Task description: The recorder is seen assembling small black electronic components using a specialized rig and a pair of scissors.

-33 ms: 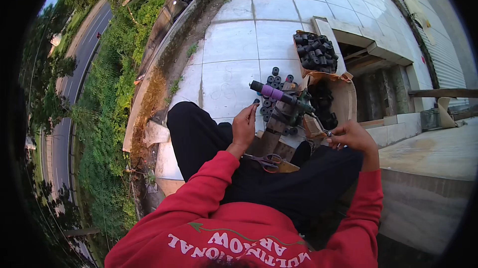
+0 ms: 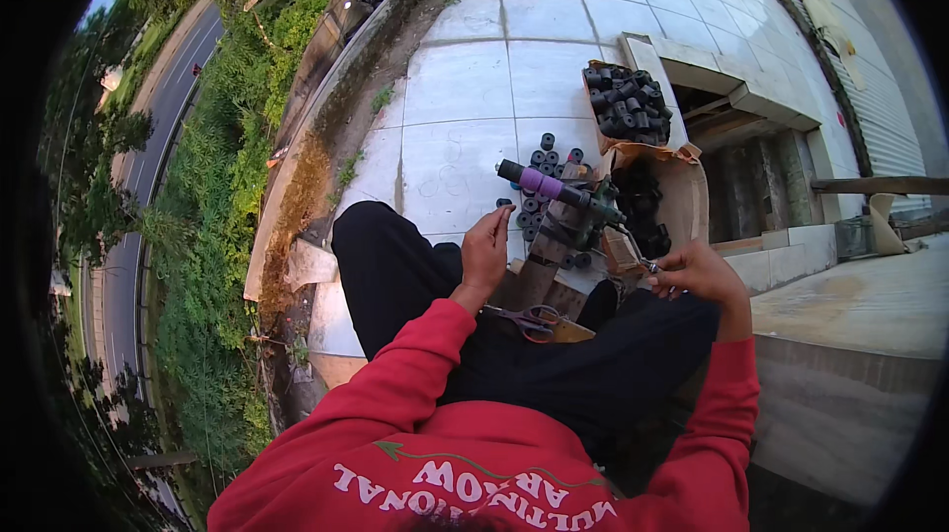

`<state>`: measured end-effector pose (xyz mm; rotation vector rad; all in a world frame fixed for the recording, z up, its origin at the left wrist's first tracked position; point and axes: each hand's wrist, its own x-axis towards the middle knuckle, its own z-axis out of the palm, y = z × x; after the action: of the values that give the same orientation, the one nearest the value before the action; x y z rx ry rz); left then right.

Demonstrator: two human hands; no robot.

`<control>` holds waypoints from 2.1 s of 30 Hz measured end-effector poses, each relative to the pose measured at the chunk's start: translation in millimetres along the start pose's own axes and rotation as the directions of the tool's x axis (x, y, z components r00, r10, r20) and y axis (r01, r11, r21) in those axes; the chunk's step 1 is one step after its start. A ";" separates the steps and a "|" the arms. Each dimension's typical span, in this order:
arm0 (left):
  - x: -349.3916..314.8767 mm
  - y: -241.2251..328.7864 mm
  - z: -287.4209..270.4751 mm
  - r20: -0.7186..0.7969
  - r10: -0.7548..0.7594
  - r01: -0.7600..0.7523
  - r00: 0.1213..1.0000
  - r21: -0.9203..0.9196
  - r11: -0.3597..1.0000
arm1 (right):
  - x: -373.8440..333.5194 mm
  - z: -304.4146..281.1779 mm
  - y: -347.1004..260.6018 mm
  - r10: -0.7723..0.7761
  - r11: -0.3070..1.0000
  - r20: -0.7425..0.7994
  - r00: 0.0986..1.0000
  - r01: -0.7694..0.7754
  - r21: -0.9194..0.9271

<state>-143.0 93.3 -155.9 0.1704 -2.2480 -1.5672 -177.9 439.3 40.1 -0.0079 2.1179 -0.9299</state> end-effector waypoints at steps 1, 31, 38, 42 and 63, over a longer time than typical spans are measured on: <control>-0.1 -0.2 0.8 0.001 0.000 0.000 1.000 -0.001 1.000 | -0.1 2.0 3.2 0.010 0.997 0.028 1.000 -0.012 0.073; 2.5 -0.1 -4.8 0.054 -0.095 0.097 0.994 -0.027 0.995 | 165.6 78.3 97.7 0.353 0.914 0.499 0.791 -0.179 -0.364; 3.4 2.1 -8.7 0.030 -0.083 0.084 0.996 -0.035 0.996 | 213.7 67.4 138.4 0.214 0.888 0.228 0.950 -0.092 -0.451; 5.6 6.2 -2.5 0.031 -0.100 0.101 0.995 -0.056 0.993 | 243.5 37.5 186.0 0.101 0.989 -0.087 0.991 -0.110 -0.104; 6.7 -8.9 -2.1 -0.048 -0.034 0.032 0.998 -0.054 0.998 | 154.9 -95.1 34.0 -0.179 0.961 -0.436 0.882 0.061 -0.271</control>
<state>-149.4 86.0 -161.9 0.2294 -2.1750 -1.6203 -337.1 475.8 -46.5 -0.0559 2.6943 -0.7808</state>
